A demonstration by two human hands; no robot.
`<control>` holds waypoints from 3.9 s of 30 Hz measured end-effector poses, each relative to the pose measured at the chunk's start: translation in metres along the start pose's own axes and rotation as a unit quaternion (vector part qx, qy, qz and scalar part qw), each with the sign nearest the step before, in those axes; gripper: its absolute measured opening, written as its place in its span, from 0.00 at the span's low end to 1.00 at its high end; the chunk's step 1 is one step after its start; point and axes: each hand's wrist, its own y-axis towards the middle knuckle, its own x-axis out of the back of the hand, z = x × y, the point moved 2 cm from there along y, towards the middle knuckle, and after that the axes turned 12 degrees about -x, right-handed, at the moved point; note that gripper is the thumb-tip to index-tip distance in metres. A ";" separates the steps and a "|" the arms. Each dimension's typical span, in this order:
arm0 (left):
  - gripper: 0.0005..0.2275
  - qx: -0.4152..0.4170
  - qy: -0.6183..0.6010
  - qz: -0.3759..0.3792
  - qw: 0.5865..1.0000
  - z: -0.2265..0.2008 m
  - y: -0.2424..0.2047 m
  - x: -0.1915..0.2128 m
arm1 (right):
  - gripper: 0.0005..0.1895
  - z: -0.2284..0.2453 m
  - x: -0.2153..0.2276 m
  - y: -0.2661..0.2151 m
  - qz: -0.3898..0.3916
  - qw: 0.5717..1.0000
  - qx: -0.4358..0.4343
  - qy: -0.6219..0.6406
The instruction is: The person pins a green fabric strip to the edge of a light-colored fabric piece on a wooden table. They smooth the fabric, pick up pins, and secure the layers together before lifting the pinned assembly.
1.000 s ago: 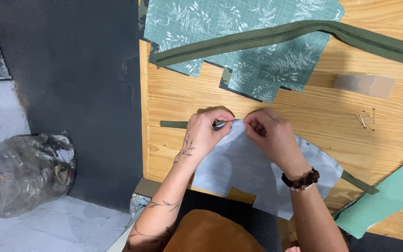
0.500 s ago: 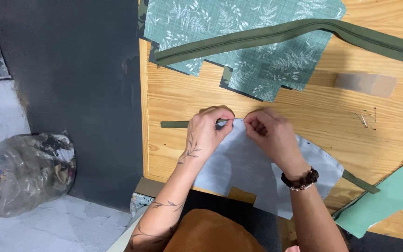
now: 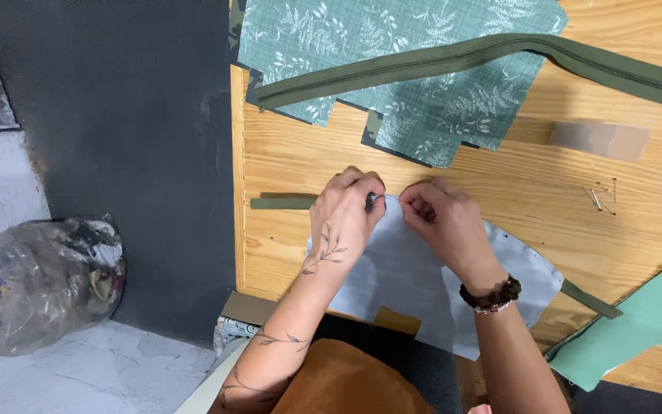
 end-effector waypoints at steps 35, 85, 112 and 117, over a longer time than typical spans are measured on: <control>0.06 -0.082 -0.129 0.129 0.980 0.031 0.011 0.004 | 0.05 -0.013 -0.020 -0.007 -0.069 0.987 0.064 -0.129; 0.35 -0.418 0.127 -0.076 0.896 0.031 -0.056 -0.048 | 0.36 -0.006 -0.045 -0.125 -0.330 0.871 -0.108 -0.347; 0.06 -0.345 0.149 0.075 0.923 0.041 0.056 0.010 | 0.16 0.008 -0.053 -0.061 -0.350 0.912 0.095 -0.190; 0.03 -0.293 0.070 0.147 0.942 0.020 0.036 0.038 | 0.17 0.001 -0.058 -0.064 -0.360 0.911 0.117 -0.164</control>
